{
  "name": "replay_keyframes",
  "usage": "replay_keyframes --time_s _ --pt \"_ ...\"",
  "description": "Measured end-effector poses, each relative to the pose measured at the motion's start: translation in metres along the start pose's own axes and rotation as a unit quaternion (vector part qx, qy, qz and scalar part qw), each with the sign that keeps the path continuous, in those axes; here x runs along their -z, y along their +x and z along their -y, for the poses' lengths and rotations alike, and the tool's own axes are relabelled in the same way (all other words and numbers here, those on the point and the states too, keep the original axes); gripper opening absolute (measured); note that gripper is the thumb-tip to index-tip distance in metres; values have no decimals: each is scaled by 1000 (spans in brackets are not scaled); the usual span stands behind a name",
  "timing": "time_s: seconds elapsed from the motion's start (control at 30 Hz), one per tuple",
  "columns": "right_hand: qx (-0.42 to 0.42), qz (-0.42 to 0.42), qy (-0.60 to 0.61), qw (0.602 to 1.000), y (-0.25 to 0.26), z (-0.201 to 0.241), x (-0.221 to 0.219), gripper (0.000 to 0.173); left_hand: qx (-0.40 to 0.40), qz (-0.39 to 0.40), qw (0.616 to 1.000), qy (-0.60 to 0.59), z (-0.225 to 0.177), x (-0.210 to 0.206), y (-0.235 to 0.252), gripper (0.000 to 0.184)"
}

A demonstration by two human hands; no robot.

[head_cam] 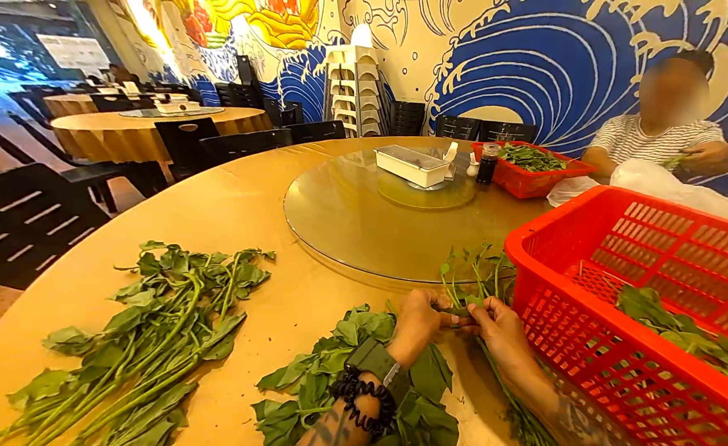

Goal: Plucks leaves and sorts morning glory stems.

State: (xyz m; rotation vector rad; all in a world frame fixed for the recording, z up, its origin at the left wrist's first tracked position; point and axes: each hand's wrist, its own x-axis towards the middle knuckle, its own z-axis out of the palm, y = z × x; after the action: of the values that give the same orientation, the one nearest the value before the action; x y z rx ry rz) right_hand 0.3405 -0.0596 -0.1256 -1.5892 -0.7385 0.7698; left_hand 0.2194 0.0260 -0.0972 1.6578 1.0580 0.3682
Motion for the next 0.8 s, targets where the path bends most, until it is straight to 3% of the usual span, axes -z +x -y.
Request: replay_keyframes --time_s 0.23,0.37,0.57,0.67,0.8 --pt "-27 1 -17 999 3 -2 -1 9 22 6 999 -44 1 -2 2 16" --pt "-47 13 -90 995 2 5 -1 13 34 8 999 -42 3 -1 3 14" --pt "-34 9 -94 995 5 3 3 15 58 -30 984 -165 8 -2 6 16" --pt "22 -16 -51 998 3 -4 3 15 41 -46 979 -195 6 -3 12 24" --pt "217 -27 -58 974 -4 -7 4 14 -8 -19 982 -188 -4 12 7 40"
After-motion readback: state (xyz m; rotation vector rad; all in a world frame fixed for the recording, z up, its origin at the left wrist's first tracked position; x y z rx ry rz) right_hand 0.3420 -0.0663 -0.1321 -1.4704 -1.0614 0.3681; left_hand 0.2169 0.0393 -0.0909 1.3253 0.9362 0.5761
